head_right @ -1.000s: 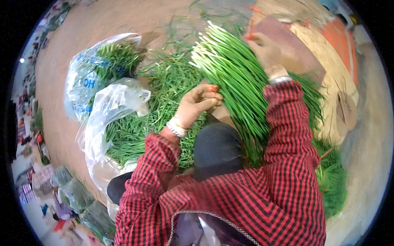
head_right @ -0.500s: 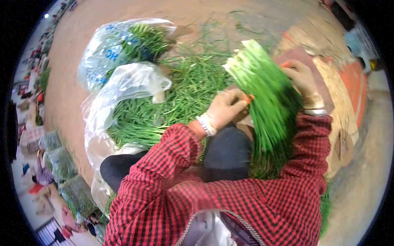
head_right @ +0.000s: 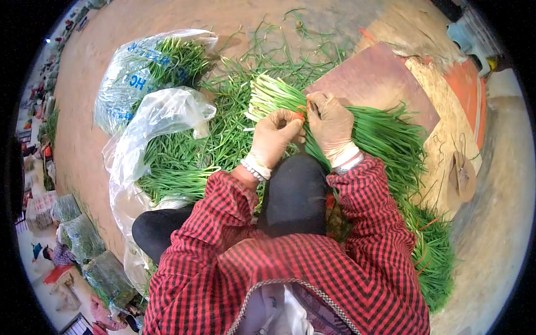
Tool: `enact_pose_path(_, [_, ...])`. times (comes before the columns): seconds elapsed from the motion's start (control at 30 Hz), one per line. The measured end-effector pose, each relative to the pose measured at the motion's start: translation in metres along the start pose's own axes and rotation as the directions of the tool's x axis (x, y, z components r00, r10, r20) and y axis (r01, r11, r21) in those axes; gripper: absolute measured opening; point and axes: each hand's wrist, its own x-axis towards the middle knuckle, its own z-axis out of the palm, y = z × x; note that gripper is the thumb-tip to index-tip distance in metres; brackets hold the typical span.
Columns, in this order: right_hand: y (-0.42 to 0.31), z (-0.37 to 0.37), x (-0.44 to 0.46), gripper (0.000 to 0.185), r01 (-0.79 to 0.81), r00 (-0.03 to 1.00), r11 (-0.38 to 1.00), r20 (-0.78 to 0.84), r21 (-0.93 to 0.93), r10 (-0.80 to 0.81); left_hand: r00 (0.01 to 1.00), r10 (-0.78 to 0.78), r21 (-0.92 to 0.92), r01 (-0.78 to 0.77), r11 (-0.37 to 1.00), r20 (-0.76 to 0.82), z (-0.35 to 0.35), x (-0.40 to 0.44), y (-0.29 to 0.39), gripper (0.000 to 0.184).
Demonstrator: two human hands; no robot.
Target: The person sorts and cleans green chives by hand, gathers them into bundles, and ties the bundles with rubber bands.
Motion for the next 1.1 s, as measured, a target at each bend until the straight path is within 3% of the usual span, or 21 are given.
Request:
enact_pose_path(0.03, [0.002,0.001,-0.001,0.012,-0.005,1.000,1.000,0.001,0.002,0.005,0.999,-0.022,-0.065,0.023,0.998,0.027,-0.003,0.000,0.000,0.010])
enact_pose_path(0.1, [0.007,0.003,-0.006,0.013,0.030,1.000,0.996,-0.003,-0.085,-0.030,0.999,-0.032,-0.020,0.033,0.999,0.033,-0.005,-0.003,-0.001,0.010])
enact_pose_path(0.3, [0.010,0.001,0.000,0.014,0.057,0.997,0.998,0.049,-0.017,-0.056,0.998,0.009,-0.033,-0.006,0.999,0.070,-0.006,-0.003,0.002,0.009])
enact_pose_path(0.4, [0.010,0.000,-0.001,0.014,0.029,0.997,1.000,0.072,0.011,-0.030,0.998,-0.050,0.165,0.057,0.985,-0.043,0.001,0.000,0.007,0.010])
enact_pose_path(0.5, [0.013,0.000,0.001,0.015,0.013,0.994,1.000,0.105,-0.020,-0.010,0.995,0.102,0.322,-0.090,0.943,-0.021,-0.002,0.004,-0.003,0.009])
enact_pose_path(0.63, [0.015,-0.001,0.001,0.016,0.078,0.994,0.997,0.074,0.000,-0.077,0.995,0.092,0.310,-0.081,0.947,-0.021,-0.001,0.005,-0.007,0.010])
enact_pose_path(0.7, [0.011,-0.005,0.002,0.017,0.085,0.988,0.991,0.136,-0.099,-0.071,0.995,0.066,0.357,-0.035,0.934,-0.075,0.002,0.008,-0.004,0.012])
enact_pose_path(0.73, [0.010,-0.009,0.002,0.019,0.077,0.985,0.995,0.161,-0.057,-0.067,0.979,0.187,0.569,-0.107,0.815,-0.083,0.003,0.010,0.001,0.016])
enact_pose_path(0.77, [0.011,-0.012,0.001,0.022,0.074,0.980,0.997,0.183,0.012,-0.075,0.974,0.186,0.645,-0.063,0.762,-0.125,0.007,0.012,0.004,0.022])
enact_pose_path(0.9, [0.011,-0.027,0.005,0.047,-0.044,0.924,0.951,0.375,0.305,-0.078,0.956,0.238,0.710,-0.046,0.703,-0.173,0.012,0.019,0.006,0.021])
enact_pose_path(1.0, [0.012,-0.022,0.002,0.037,0.007,0.931,0.928,0.337,0.373,-0.142,0.961,0.193,0.785,0.038,0.618,-0.199,0.018,0.017,0.015,0.021])
enact_pose_path(1.1, [0.035,-0.004,-0.001,0.027,-0.059,0.932,0.966,0.361,0.253,-0.038,0.973,0.121,0.783,0.079,0.617,-0.194,0.016,0.017,0.018,0.023])
